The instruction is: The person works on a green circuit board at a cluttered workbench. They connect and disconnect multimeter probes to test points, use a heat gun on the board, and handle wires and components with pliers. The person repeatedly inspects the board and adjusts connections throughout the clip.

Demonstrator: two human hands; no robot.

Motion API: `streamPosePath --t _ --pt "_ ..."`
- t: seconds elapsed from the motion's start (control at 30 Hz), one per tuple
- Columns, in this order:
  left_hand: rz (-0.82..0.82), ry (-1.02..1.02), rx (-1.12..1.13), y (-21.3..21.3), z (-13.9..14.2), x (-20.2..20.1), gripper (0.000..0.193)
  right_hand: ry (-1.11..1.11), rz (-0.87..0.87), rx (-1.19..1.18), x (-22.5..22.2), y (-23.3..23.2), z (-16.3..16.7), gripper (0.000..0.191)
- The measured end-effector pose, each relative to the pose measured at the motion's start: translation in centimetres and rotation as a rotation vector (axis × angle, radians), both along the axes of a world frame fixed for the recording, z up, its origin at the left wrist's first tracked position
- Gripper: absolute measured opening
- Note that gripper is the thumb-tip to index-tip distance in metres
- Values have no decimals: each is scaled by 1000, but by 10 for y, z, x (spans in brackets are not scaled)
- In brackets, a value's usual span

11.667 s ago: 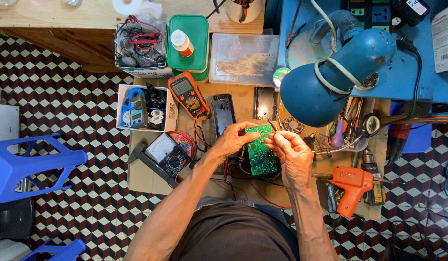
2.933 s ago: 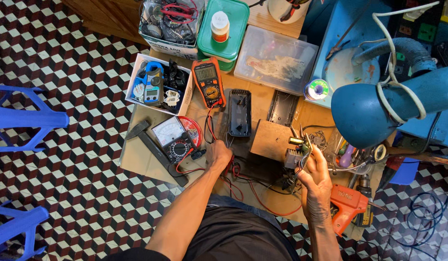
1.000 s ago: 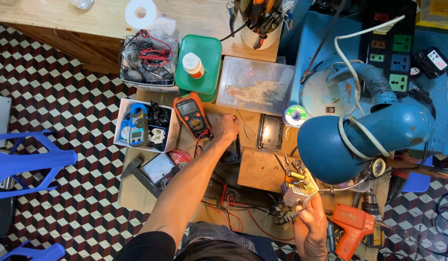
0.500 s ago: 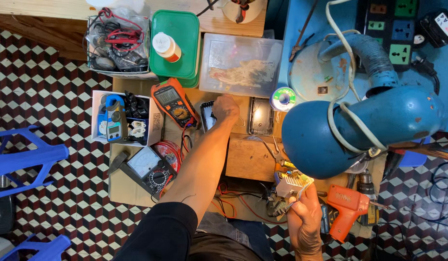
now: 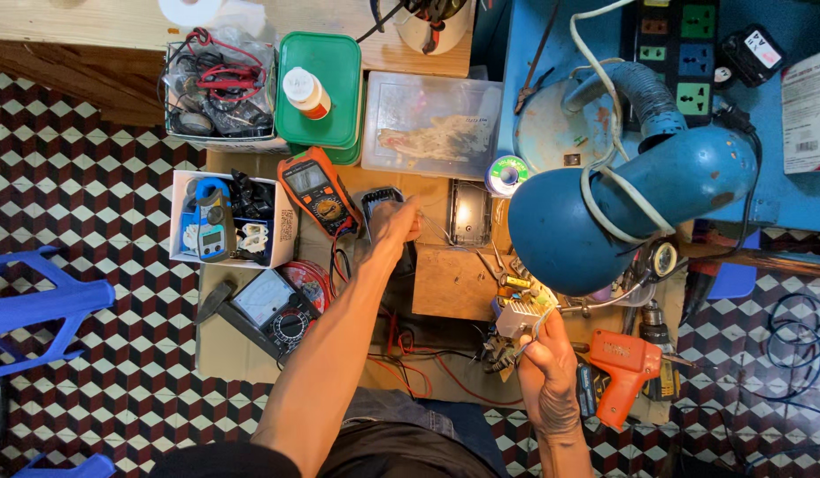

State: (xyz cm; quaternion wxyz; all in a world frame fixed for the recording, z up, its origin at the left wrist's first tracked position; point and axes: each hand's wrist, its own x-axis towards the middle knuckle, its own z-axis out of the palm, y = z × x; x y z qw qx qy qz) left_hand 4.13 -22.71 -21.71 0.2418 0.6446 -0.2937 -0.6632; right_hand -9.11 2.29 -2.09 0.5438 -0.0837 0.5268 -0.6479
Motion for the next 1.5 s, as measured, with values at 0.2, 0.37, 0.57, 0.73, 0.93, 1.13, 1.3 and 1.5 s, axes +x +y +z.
streamPosePath --t 0.2,0.37,0.57,0.73,0.93,1.13,1.3,1.5 --pt "-37 242 -264 31 76 54 30 35 98 -28 6 -4 7 81" --pt "-499 133 -431 96 189 77 29 116 155 1 18 -8 6 84" --pt "-742 -145 -558 127 268 76 39 177 170 45 25 -8 1 84" --pt "-710 -352 -783 135 277 84 40 185 166 30 27 -9 -4 81" --pt "-339 -689 -1009 84 260 109 21 187 179 40 28 -12 -5 80" --pt "-577 -479 -660 113 274 99 19 156 183 26 28 -14 -8 82" --pt "-683 -322 -827 110 258 62 20 152 189 22 30 -18 -6 83" --pt "-774 -339 -679 108 247 56 23 155 202 36 31 -19 -3 83"
